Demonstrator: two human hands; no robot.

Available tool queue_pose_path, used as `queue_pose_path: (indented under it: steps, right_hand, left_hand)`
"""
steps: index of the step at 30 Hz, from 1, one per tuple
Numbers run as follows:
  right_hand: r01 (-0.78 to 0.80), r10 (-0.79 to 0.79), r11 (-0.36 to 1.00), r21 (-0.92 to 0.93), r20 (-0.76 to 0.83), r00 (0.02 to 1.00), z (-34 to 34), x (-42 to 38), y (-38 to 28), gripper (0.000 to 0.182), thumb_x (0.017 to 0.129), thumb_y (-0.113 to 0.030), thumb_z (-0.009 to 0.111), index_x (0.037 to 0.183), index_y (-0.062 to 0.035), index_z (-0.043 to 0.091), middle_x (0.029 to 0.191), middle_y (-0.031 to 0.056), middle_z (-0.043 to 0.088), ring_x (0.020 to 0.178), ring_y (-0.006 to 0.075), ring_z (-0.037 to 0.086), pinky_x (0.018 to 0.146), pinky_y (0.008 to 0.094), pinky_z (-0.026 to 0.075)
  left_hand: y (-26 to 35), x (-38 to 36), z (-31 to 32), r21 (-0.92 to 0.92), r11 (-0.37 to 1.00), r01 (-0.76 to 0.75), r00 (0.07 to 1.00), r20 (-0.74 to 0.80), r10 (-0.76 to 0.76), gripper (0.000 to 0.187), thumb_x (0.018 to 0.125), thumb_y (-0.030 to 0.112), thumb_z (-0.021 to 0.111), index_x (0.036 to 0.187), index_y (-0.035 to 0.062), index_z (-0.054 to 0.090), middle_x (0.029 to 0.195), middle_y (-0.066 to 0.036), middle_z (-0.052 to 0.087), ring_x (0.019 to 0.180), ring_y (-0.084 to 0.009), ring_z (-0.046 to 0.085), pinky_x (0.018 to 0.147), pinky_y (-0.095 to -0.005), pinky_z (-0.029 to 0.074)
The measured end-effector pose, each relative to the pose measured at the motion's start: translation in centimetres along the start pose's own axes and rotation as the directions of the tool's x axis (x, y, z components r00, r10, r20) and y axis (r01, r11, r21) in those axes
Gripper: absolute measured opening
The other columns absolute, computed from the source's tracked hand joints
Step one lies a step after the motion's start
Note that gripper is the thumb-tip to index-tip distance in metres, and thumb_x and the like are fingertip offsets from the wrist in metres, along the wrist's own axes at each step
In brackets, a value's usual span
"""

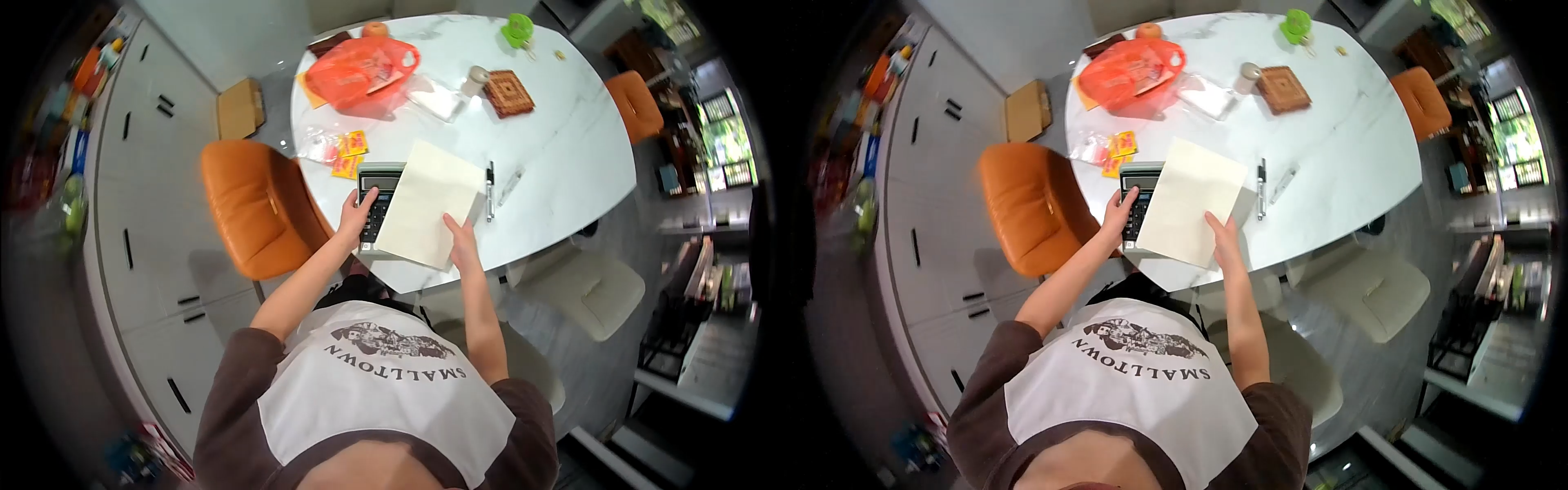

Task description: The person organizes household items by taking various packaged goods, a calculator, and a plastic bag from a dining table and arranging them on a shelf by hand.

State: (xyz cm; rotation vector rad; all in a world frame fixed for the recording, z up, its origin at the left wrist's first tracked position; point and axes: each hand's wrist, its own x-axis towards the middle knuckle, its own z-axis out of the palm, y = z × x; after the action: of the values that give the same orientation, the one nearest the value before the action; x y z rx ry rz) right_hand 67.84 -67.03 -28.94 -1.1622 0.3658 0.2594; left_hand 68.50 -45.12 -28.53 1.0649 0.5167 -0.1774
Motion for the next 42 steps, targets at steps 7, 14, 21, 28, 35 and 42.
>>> queue_pose_path:
  steps: [7,14,21,28,35,42]
  right_hand:
    - [-0.103,0.14,0.982,-0.159,0.24,0.961,7.7,-6.1,-1.8,0.054,0.078,-0.008,0.058,0.123,0.0026,0.031,0.118,0.0133,0.045,0.108,0.0216,0.044,0.09,0.0322,0.037]
    - [-0.082,0.256,0.957,-0.279,0.677,0.69,21.8,-13.8,0.6,0.047,0.079,-0.003,0.052,0.122,0.004,0.032,0.116,0.0133,0.046,0.103,0.0195,0.047,0.088,0.0304,0.038]
    - [0.005,0.381,0.921,-0.39,0.902,0.201,37.5,-19.7,6.0,0.039,0.079,-0.007,0.055,0.114,0.0049,0.042,0.105,0.01,0.054,0.094,0.0157,0.052,0.082,0.0287,0.041]
    - [0.344,0.375,0.876,-0.339,0.926,-0.043,60.6,-22.6,11.3,0.037,0.077,-0.005,0.056,0.111,0.0041,0.046,0.102,0.01,0.055,0.09,0.0142,0.053,0.078,0.0265,0.043]
    - [0.454,0.467,0.823,-0.341,0.862,-0.199,79.7,-21.2,20.5,0.042,0.074,-0.008,0.059,0.112,0.0043,0.046,0.102,0.0106,0.056,0.091,0.018,0.054,0.08,0.0264,0.042]
    - [0.814,0.471,0.561,-0.15,0.867,-0.164,88.3,-18.8,26.7,0.052,0.064,-0.018,0.07,0.107,0.0029,0.051,0.1,0.0146,0.058,0.095,0.0221,0.053,0.081,0.0291,0.041]
  left_hand:
    - [2.8,-11.5,-6.1,-0.216,0.969,-0.116,0.979,-0.192,0.074,0.034,0.079,0.028,0.06,0.099,0.0039,0.049,0.085,-0.005,0.058,0.071,-0.0117,0.058,0.061,-0.0247,0.048]
    - [6.9,-27.5,-14.6,-0.352,0.818,-0.455,0.807,-0.551,0.212,0.036,0.079,0.018,0.06,0.108,0.0043,0.044,0.093,-0.007,0.057,0.079,-0.0127,0.059,0.067,-0.0267,0.05]
    - [7.7,-37.6,-24.8,-0.191,0.698,-0.69,0.503,-0.82,0.273,0.038,0.079,0.014,0.059,0.109,0.0011,0.041,0.095,-0.008,0.054,0.08,-0.0133,0.057,0.069,-0.0264,0.049]
    - [10.0,-46.0,-35.4,-0.119,0.503,-0.856,0.256,-0.943,0.212,0.035,0.08,0.02,0.058,0.107,0.0027,0.044,0.095,-0.008,0.057,0.079,-0.0144,0.059,0.069,-0.0272,0.05]
    - [11.3,-48.4,-40.3,-0.028,0.406,-0.913,0.101,-0.982,0.159,0.037,0.083,0.017,0.053,0.114,0.0027,0.041,0.102,-0.007,0.055,0.088,-0.0152,0.056,0.076,-0.0273,0.047]
    - [13.2,-47.6,-42.5,0.041,0.361,-0.932,0.022,-0.986,0.167,0.037,0.084,0.014,0.05,0.117,0.0041,0.038,0.107,-0.008,0.052,0.095,-0.0168,0.054,0.081,-0.0286,0.045]
